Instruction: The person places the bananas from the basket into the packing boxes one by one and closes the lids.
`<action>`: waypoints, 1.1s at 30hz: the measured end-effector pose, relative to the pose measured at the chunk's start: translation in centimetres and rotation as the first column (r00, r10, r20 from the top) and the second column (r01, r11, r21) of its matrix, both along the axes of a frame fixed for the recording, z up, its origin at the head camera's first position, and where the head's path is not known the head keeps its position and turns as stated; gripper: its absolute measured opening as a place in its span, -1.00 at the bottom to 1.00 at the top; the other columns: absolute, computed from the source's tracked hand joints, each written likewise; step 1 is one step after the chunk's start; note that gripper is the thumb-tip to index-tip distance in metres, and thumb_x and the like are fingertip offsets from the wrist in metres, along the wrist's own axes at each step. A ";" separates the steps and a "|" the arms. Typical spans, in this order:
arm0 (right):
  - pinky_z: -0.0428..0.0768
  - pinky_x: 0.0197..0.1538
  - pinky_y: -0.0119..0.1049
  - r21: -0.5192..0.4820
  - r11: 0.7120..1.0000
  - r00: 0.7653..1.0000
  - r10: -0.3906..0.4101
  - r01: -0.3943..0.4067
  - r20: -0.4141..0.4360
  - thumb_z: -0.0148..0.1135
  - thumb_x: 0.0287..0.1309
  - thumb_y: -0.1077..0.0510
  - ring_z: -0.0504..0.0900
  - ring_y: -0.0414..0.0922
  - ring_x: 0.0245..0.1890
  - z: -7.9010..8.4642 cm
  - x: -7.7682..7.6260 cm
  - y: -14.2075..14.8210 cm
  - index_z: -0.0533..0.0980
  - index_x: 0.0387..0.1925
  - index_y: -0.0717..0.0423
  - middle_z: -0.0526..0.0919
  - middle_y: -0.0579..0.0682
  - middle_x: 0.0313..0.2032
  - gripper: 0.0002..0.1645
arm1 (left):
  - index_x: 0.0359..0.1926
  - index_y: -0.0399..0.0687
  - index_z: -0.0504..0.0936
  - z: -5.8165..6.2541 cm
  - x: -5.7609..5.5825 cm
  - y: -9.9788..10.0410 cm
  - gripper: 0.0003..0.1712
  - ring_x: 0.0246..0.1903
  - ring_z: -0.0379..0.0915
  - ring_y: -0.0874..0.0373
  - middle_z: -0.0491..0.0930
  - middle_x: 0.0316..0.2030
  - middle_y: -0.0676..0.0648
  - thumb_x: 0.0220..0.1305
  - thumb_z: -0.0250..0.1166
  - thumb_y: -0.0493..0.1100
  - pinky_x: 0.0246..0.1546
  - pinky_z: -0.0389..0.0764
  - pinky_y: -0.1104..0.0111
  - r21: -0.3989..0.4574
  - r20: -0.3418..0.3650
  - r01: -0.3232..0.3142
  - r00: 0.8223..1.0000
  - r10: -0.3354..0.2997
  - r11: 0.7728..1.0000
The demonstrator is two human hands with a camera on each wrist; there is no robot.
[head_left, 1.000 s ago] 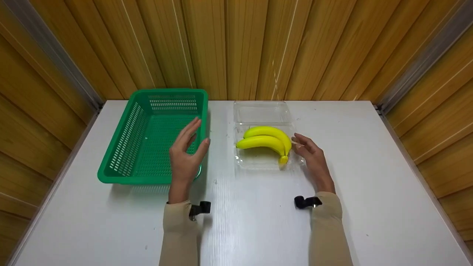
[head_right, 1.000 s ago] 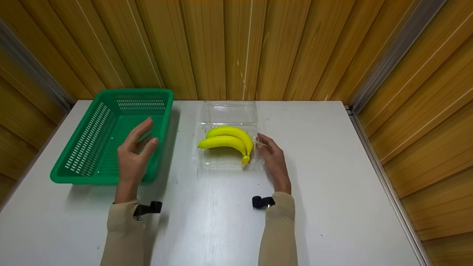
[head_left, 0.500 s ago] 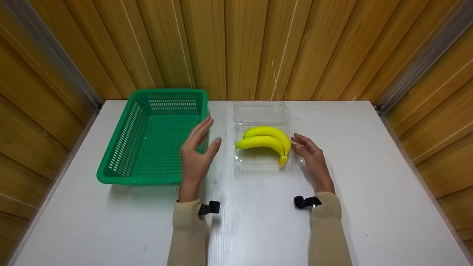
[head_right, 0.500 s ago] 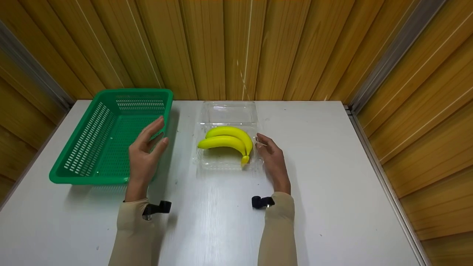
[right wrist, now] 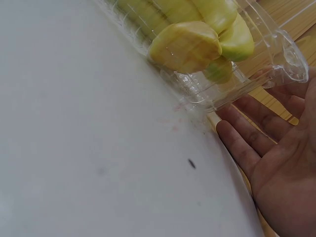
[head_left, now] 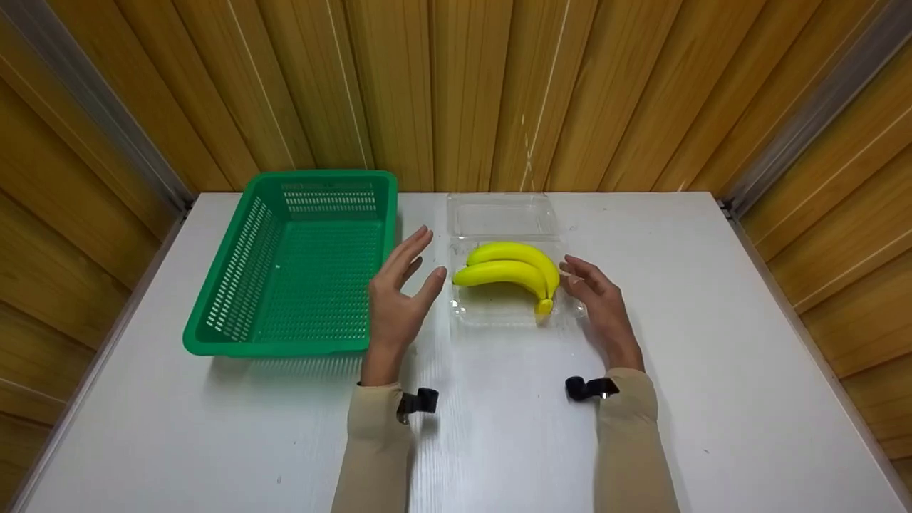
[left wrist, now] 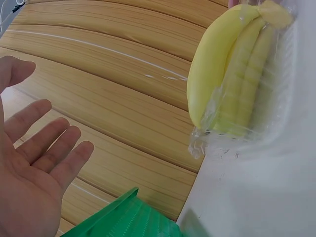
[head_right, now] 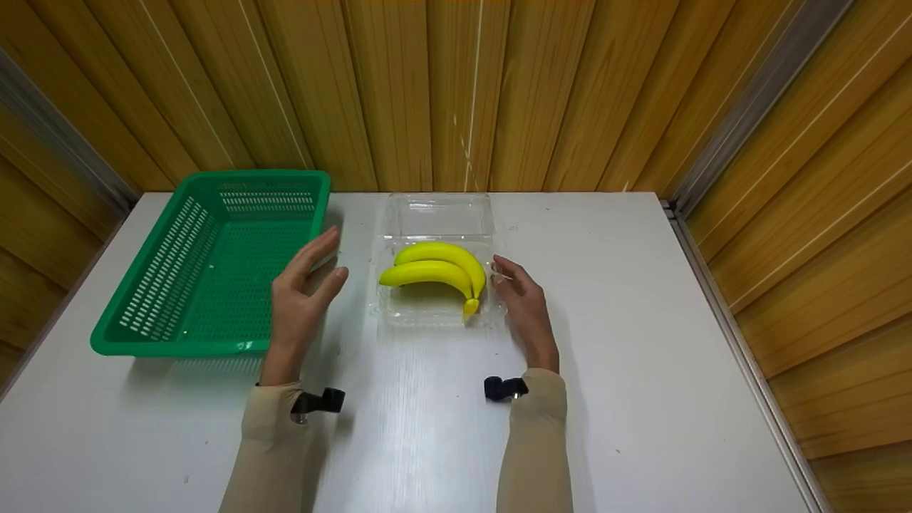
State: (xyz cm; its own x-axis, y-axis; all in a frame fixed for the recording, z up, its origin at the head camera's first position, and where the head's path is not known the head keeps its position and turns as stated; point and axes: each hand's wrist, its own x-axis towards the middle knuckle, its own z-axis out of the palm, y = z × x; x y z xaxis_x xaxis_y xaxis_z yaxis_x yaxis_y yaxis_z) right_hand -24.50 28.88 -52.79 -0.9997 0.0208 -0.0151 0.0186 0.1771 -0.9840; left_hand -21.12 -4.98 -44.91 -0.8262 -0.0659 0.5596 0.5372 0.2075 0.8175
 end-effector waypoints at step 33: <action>0.46 0.42 -0.25 0.003 1.000 0.999 0.006 -0.006 -0.040 0.12 0.63 0.01 0.49 -0.01 0.40 0.0 0.0 0.0 0.38 0.56 0.05 0.50 0.09 0.43 -0.40 | 0.42 -0.26 0.55 -4.8 -1.5 2.6 -0.44 0.44 0.38 -0.07 0.50 0.42 -0.20 0.44 0.36 -0.32 0.35 0.50 0.02 0.040 0.151 0.048 0.987 -0.054 0.998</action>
